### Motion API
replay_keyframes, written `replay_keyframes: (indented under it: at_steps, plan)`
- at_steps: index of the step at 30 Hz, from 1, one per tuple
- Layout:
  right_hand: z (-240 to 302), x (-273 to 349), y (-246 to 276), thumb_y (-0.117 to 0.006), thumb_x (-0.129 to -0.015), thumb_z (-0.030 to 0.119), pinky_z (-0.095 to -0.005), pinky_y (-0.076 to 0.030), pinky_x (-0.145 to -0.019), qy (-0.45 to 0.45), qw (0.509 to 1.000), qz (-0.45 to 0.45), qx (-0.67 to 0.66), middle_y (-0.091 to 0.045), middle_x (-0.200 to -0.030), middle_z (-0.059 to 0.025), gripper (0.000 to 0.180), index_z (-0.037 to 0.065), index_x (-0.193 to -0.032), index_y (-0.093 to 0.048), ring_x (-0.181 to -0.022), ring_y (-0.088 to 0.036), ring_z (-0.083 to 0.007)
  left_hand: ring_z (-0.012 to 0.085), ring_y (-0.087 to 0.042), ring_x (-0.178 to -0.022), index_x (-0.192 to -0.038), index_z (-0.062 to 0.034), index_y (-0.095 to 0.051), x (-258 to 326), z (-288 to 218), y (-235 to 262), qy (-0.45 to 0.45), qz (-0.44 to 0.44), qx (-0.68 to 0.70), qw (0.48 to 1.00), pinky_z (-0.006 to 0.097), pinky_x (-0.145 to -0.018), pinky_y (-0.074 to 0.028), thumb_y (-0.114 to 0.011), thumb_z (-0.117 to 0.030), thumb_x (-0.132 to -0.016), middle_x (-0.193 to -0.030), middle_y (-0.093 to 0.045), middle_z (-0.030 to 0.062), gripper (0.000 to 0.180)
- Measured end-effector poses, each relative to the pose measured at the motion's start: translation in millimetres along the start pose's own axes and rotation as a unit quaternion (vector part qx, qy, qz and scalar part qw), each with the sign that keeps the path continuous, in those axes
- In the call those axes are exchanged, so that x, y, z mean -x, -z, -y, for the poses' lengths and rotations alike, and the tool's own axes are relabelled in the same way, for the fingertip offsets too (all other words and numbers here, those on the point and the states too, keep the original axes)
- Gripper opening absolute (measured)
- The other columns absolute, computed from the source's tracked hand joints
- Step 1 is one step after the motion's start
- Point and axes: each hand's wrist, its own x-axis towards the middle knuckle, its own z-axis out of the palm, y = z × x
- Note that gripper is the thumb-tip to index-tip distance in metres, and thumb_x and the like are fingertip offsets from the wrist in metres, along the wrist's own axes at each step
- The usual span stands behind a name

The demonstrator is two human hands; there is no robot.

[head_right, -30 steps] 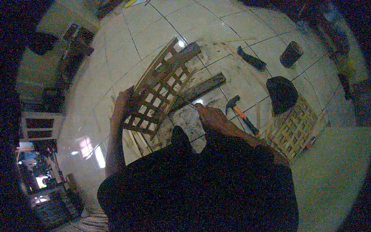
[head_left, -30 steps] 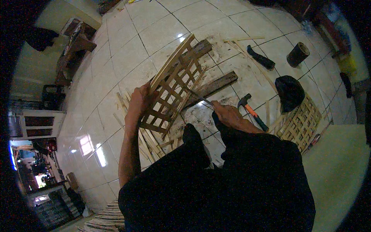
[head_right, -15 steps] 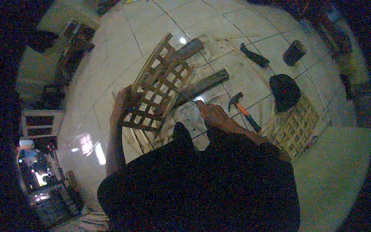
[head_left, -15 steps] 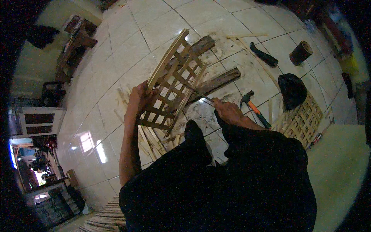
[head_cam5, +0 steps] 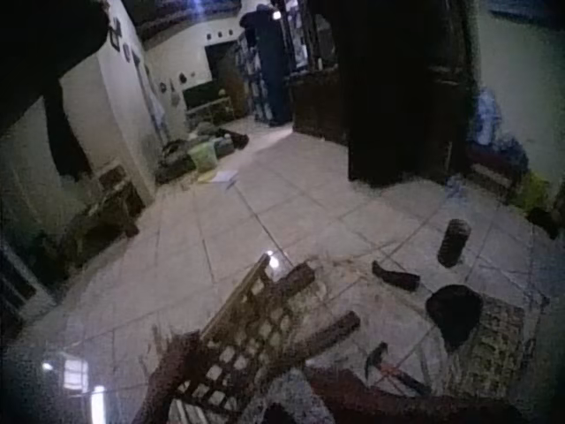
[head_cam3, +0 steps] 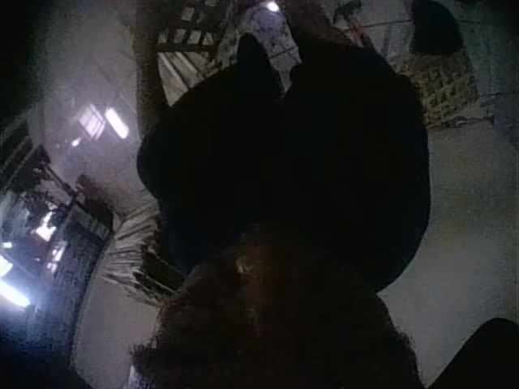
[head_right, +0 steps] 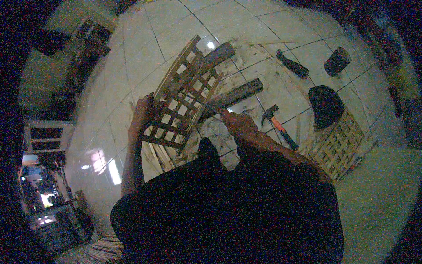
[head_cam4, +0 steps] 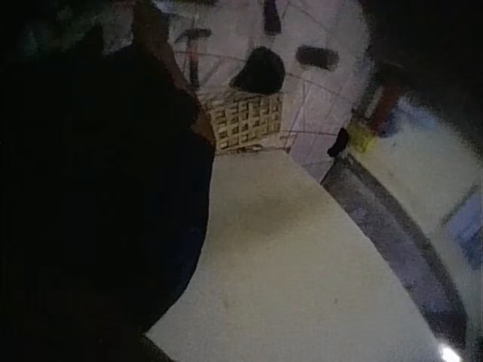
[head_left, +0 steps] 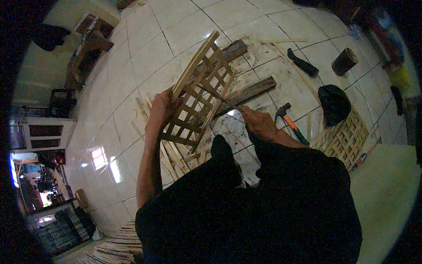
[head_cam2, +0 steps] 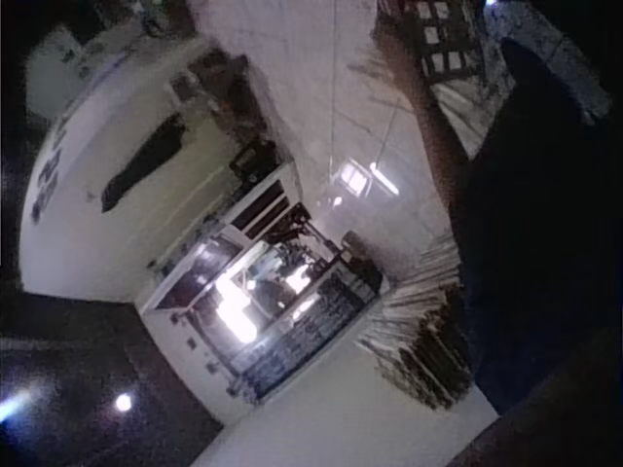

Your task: The person assembles a wooden lattice frame on the floor by inserting thin wooden strips into a grid and tapping them into place with a hammer. The person adjusts the frame and secures the strips, then stacks the completed lattice with others.

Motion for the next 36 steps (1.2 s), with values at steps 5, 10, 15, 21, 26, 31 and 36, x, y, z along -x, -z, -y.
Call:
replay_keyframes:
  at_steps: [5,10,15,21,26,31,36]
  plan:
    - [-22,0,-24,-0.044,-0.093,0.015,-0.0452,-0.049,-0.053,0.064,0.994,-0.088,-0.029,-0.063,-0.078,-0.0182,0.033,0.008,-0.126,-0.045,-0.063,-0.061,-0.0375,0.0416,-0.062,-0.076,-0.108,-0.002,-0.06,-3,7,-6,-0.042,-0.036,-0.078,0.995,0.047,-0.068,-0.049,-0.064,-0.026,-0.082,-0.082,-0.064,0.0231,0.036]
    - [-13,-2,-18,-0.046,-0.092,0.017,-0.0469,-0.048,-0.052,0.0,1.0,0.02,0.023,-0.062,-0.075,-0.0177,0.032,0.011,-0.123,-0.045,-0.062,-0.061,-0.0379,0.0426,-0.062,-0.075,-0.106,-0.0016,-0.06,0,-5,-3,-0.009,-0.024,-0.026,0.999,0.047,-0.067,-0.049,-0.065,-0.027,-0.082,-0.08,-0.064,0.0228,0.035]
    - [-20,-4,-22,-0.049,-0.09,0.016,-0.0483,-0.047,-0.05,-0.011,0.998,0.05,0.045,-0.061,-0.073,-0.0169,0.033,0.012,-0.122,-0.043,-0.058,-0.059,-0.0375,0.0408,-0.063,-0.074,-0.103,-0.0025,-0.062,-5,4,-4,0.008,-0.012,-0.067,0.998,0.046,-0.066,-0.05,-0.066,-0.025,-0.081,-0.081,-0.064,0.0232,0.032]
    - [-2,-1,-4,-0.048,-0.091,0.014,-0.0469,-0.046,-0.048,0.058,0.997,-0.05,-0.011,-0.061,-0.073,-0.0164,0.036,0.013,-0.127,-0.043,-0.059,-0.059,-0.0359,0.0398,-0.063,-0.073,-0.1,-0.0022,-0.062,2,-6,4,0.007,-0.02,-0.019,1.0,0.045,-0.064,-0.049,-0.067,-0.022,-0.08,-0.08,-0.064,0.0233,0.029]
    - [-14,6,-17,-0.047,-0.092,0.015,-0.048,-0.048,-0.051,0.088,0.996,-0.008,-0.025,-0.062,-0.076,-0.017,0.037,0.015,-0.128,-0.04,-0.062,-0.061,-0.0376,0.0401,-0.063,-0.073,-0.098,-0.0014,-0.061,-4,-8,-5,-0.056,-0.066,-0.058,0.995,0.044,-0.063,-0.05,-0.069,-0.021,-0.079,-0.079,-0.064,0.0224,0.028]
    - [7,4,-3,-0.044,-0.092,0.015,-0.0491,-0.046,-0.052,0.028,0.995,0.098,0.015,-0.061,-0.076,-0.0188,0.035,0.014,-0.127,-0.041,-0.065,-0.061,-0.0397,0.0413,-0.062,-0.074,-0.096,0.0,-0.061,9,-16,2,-0.04,-0.07,-0.07,0.994,0.046,-0.065,-0.05,-0.069,-0.021,-0.08,-0.079,-0.063,0.0236,0.028]
    - [0,2,-7,-0.044,-0.092,0.015,-0.0488,-0.045,-0.052,0.007,0.996,0.087,-0.036,-0.061,-0.075,-0.0205,0.034,0.013,-0.126,-0.041,-0.064,-0.06,-0.04,0.0423,-0.062,-0.078,-0.097,-0.0004,-0.061,2,-22,4,0.034,-0.018,-0.098,0.994,0.047,-0.067,-0.05,-0.067,-0.024,-0.081,-0.081,-0.063,0.0244,0.029]
